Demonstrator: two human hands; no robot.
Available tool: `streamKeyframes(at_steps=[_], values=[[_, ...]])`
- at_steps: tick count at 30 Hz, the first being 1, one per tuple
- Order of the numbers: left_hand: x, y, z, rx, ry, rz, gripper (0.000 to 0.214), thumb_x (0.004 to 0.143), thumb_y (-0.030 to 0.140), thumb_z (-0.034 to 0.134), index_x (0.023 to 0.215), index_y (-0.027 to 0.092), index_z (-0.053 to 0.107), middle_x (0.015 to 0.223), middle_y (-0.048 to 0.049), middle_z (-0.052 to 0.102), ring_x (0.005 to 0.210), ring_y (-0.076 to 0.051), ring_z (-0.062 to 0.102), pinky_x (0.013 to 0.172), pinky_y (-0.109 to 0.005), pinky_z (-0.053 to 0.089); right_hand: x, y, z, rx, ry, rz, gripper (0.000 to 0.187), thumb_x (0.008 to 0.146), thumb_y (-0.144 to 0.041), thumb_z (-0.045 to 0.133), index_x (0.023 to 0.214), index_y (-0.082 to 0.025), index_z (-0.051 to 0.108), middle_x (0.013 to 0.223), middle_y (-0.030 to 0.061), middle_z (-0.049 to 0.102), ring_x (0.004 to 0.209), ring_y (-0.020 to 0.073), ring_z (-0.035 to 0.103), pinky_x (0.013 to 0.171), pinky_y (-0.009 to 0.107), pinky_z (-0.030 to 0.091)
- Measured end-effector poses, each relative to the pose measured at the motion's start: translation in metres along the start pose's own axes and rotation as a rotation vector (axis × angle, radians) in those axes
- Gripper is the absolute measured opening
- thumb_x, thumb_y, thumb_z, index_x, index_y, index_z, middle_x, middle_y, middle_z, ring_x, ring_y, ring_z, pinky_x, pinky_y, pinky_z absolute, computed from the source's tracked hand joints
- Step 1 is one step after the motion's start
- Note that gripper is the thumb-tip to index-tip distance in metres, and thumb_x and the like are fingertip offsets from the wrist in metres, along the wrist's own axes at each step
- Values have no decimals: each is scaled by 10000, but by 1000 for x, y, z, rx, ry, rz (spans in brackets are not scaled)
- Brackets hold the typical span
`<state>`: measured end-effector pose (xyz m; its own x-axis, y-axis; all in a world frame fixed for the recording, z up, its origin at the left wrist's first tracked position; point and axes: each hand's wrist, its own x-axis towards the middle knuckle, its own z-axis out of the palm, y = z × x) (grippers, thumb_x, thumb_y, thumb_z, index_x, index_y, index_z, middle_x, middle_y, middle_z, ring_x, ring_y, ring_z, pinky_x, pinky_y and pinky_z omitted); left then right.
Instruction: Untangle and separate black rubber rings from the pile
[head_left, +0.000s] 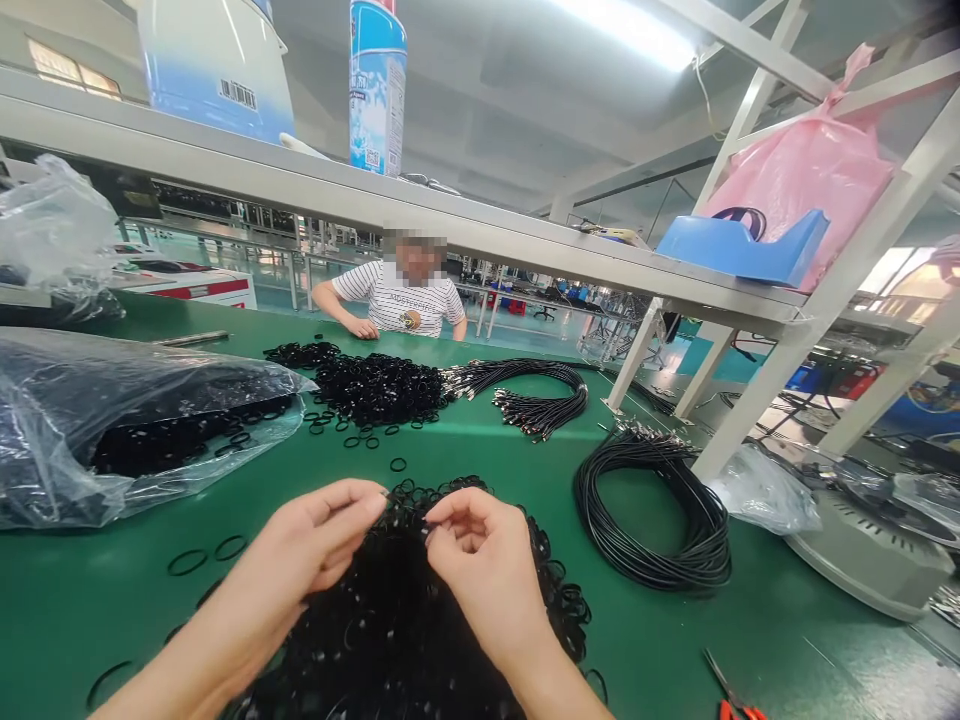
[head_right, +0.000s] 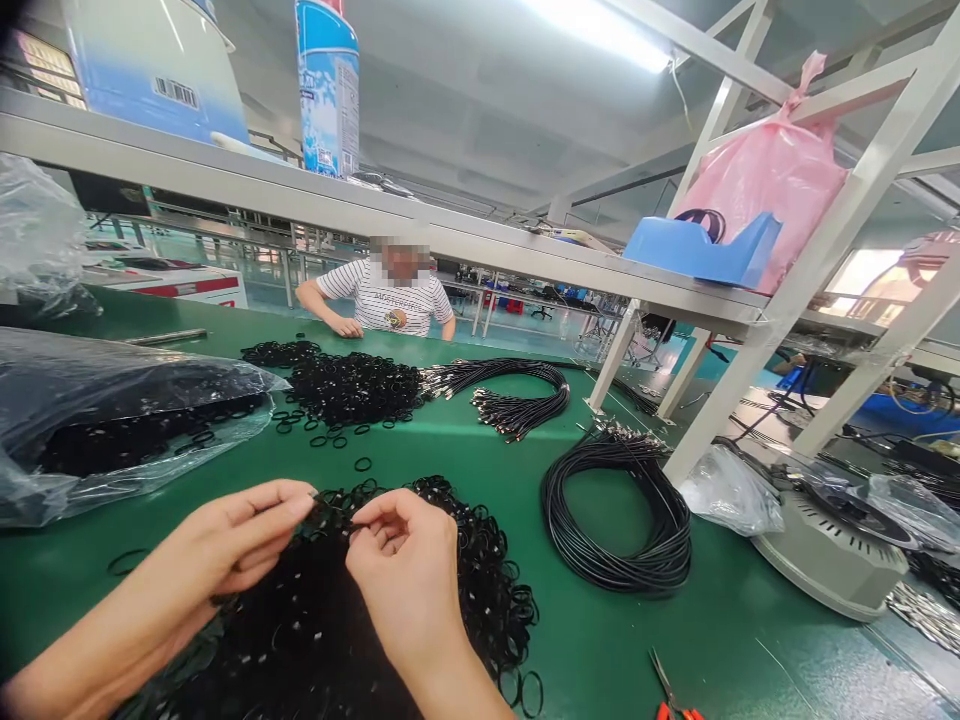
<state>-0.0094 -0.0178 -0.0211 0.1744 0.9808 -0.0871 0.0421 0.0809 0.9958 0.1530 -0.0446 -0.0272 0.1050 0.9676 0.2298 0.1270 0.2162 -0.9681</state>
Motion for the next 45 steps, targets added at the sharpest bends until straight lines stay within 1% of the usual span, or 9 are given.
streamKeyframes(at_steps=[6,11,14,17,23,30,38,42,45], values=[[1,12,-20,-67,106,61,306,810,527,593,839,222,589,571,88,311,484,-78,139,414,-177,135,5,4,-8,65,-3,27,109,738,-197,621,808,-166,699,687,-2,635,585,114,540,550,223,446],[-2,9,-16,231,21,79,365,747,577,636,820,220,645,609,51,476,477,-75,228,426,-193,167,4,4,-9,53,-24,12,125,765,-213,645,850,-194,735,761,12,705,691,160,640,636,253,512],[-6,8,-7,413,44,136,346,724,552,670,879,244,702,685,15,605,578,-128,428,510,-213,306,1,2,-8,-112,22,-92,140,786,-178,640,856,-224,752,826,1,729,729,159,654,656,250,503],[-8,6,0,414,-4,146,342,724,539,673,888,243,724,754,-9,676,701,-180,514,620,-245,378,-2,2,-7,-322,53,-263,197,819,-130,610,892,-244,753,868,-7,732,774,160,655,703,265,483],[-7,1,4,381,-77,144,319,762,510,643,781,196,695,622,21,540,568,-119,358,519,-234,253,-7,7,-4,-609,74,-540,197,882,-123,559,949,-202,727,892,25,734,811,181,660,757,318,417],[-12,5,5,204,-97,-3,339,757,516,654,727,178,665,575,53,448,479,-65,207,445,-215,122,-8,6,-5,-498,89,-618,209,884,-115,544,883,-208,731,820,17,738,754,161,658,735,308,424],[-4,6,-2,-47,-40,-43,241,732,418,715,752,182,667,597,47,502,443,-31,149,424,-200,68,-2,0,-13,-121,185,-360,124,813,-140,642,783,-221,730,787,-22,720,741,137,653,697,240,493],[-1,1,-2,86,-27,-21,227,769,404,657,728,182,641,582,50,483,446,-41,168,434,-201,88,7,-3,-29,-175,188,-296,127,817,-157,638,800,-234,737,792,-32,723,741,135,651,695,230,489],[2,-4,0,247,-49,5,199,755,358,644,675,176,636,577,40,500,458,-56,212,447,-209,119,13,-5,-40,-310,83,-229,149,786,-126,654,771,-243,745,780,-37,732,710,137,650,672,232,479]])
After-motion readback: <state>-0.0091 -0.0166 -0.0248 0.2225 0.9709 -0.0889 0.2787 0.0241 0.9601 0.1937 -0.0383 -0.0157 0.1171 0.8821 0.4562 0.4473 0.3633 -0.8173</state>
